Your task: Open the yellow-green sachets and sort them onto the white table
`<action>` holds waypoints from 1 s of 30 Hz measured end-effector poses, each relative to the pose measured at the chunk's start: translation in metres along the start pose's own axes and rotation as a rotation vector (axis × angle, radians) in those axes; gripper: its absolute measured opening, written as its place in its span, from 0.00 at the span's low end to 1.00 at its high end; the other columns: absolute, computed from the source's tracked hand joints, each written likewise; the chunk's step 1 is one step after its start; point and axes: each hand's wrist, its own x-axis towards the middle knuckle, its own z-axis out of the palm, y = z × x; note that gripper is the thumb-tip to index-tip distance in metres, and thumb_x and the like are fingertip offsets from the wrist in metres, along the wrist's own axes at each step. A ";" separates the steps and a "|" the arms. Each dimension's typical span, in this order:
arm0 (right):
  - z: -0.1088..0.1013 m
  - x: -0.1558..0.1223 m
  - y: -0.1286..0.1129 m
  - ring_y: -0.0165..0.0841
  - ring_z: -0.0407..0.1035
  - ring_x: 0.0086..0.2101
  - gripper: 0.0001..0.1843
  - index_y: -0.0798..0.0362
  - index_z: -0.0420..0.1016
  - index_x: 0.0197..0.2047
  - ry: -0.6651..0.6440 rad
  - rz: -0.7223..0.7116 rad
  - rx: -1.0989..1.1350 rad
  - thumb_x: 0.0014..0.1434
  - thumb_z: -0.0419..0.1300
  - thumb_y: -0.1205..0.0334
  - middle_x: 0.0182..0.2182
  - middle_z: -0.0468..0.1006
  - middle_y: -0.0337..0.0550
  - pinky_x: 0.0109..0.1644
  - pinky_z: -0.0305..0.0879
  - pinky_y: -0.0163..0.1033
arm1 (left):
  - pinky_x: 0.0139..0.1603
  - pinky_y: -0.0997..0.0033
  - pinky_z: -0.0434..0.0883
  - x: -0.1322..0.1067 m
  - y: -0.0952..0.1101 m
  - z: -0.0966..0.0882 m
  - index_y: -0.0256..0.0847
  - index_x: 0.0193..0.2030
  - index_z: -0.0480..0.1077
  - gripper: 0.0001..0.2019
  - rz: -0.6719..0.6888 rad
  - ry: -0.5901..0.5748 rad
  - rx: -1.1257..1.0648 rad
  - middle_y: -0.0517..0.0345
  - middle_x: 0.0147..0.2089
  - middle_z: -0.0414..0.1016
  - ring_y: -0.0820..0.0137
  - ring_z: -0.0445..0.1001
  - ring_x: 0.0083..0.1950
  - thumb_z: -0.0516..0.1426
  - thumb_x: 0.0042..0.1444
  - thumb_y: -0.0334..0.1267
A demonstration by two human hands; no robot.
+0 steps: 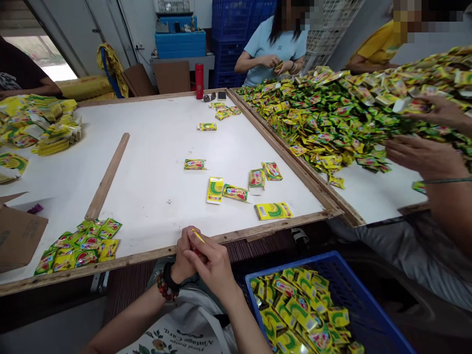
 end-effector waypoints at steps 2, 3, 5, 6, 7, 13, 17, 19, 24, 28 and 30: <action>0.002 -0.005 0.002 0.38 0.74 0.50 0.23 0.44 0.70 0.59 -0.004 -0.043 -0.025 0.61 0.59 0.68 0.52 0.78 0.45 0.53 0.73 0.44 | 0.29 0.68 0.67 0.000 0.001 -0.003 0.45 0.43 0.61 0.12 0.006 -0.011 -0.040 0.59 0.33 0.69 0.66 0.70 0.29 0.56 0.51 0.36; 0.003 -0.008 0.002 0.38 0.74 0.51 0.24 0.44 0.70 0.60 0.007 -0.052 -0.036 0.61 0.57 0.69 0.52 0.78 0.45 0.54 0.73 0.44 | 0.31 0.66 0.68 0.000 0.002 -0.004 0.45 0.44 0.62 0.13 0.018 -0.020 -0.070 0.57 0.35 0.70 0.65 0.71 0.31 0.56 0.51 0.36; 0.004 -0.016 0.001 0.39 0.73 0.51 0.28 0.44 0.64 0.64 0.044 -0.032 -0.044 0.62 0.58 0.68 0.55 0.76 0.47 0.54 0.73 0.45 | 0.41 0.61 0.71 0.001 0.004 -0.008 0.46 0.50 0.62 0.18 0.034 -0.008 -0.180 0.51 0.44 0.70 0.61 0.73 0.41 0.58 0.52 0.38; 0.004 -0.019 -0.001 0.39 0.73 0.52 0.31 0.45 0.59 0.67 0.073 -0.009 -0.042 0.61 0.59 0.66 0.56 0.74 0.48 0.54 0.73 0.46 | 0.47 0.57 0.71 0.001 0.006 -0.010 0.47 0.53 0.61 0.21 0.030 0.020 -0.268 0.48 0.50 0.68 0.58 0.72 0.48 0.59 0.53 0.39; 0.003 -0.023 -0.003 0.40 0.73 0.52 0.36 0.45 0.53 0.69 0.107 0.010 -0.044 0.60 0.60 0.65 0.58 0.72 0.50 0.54 0.73 0.47 | 0.54 0.54 0.69 0.002 0.009 -0.013 0.48 0.58 0.58 0.24 0.014 0.059 -0.379 0.46 0.56 0.65 0.56 0.70 0.54 0.59 0.54 0.41; 0.007 -0.031 -0.013 0.44 0.64 0.60 0.37 0.45 0.55 0.69 0.113 -0.042 -0.203 0.58 0.63 0.64 0.61 0.68 0.48 0.60 0.67 0.51 | 0.57 0.49 0.70 0.014 0.035 -0.025 0.59 0.59 0.51 0.23 -0.123 0.129 -0.998 0.53 0.64 0.60 0.59 0.74 0.55 0.54 0.60 0.55; 0.017 -0.028 -0.014 0.41 0.63 0.60 0.34 0.44 0.50 0.70 0.096 -0.110 -0.233 0.64 0.55 0.68 0.62 0.67 0.48 0.60 0.67 0.47 | 0.57 0.54 0.71 0.016 0.044 -0.024 0.49 0.54 0.59 0.21 -0.095 0.198 -0.966 0.52 0.58 0.66 0.58 0.73 0.56 0.51 0.61 0.57; 0.017 -0.028 -0.014 0.41 0.60 0.62 0.33 0.44 0.49 0.70 0.085 -0.125 -0.275 0.65 0.53 0.68 0.63 0.66 0.47 0.62 0.65 0.50 | 0.58 0.55 0.70 0.014 0.044 -0.021 0.48 0.55 0.59 0.20 -0.103 0.179 -0.931 0.51 0.59 0.66 0.59 0.73 0.56 0.51 0.62 0.55; -0.008 -0.030 -0.019 0.44 0.66 0.58 0.32 0.43 0.55 0.68 -0.063 0.074 -0.281 0.63 0.57 0.62 0.60 0.70 0.49 0.59 0.67 0.52 | 0.66 0.48 0.62 -0.001 0.045 -0.011 0.46 0.52 0.63 0.16 -0.146 -0.041 -0.875 0.49 0.58 0.68 0.59 0.68 0.62 0.50 0.64 0.52; -0.052 -0.054 -0.013 0.44 0.67 0.57 0.36 0.45 0.63 0.65 -0.086 0.271 -0.131 0.54 0.66 0.56 0.57 0.73 0.49 0.57 0.68 0.46 | 0.66 0.46 0.61 -0.016 0.056 -0.003 0.44 0.55 0.64 0.21 -0.160 -0.430 -0.849 0.43 0.64 0.63 0.57 0.61 0.67 0.46 0.65 0.55; -0.085 -0.079 0.000 0.48 0.69 0.55 0.37 0.48 0.66 0.63 -0.047 0.402 -0.209 0.51 0.67 0.51 0.55 0.75 0.52 0.55 0.69 0.50 | 0.67 0.45 0.58 -0.020 0.061 0.000 0.44 0.61 0.61 0.23 -0.120 -0.618 -0.730 0.42 0.68 0.57 0.55 0.55 0.71 0.49 0.64 0.53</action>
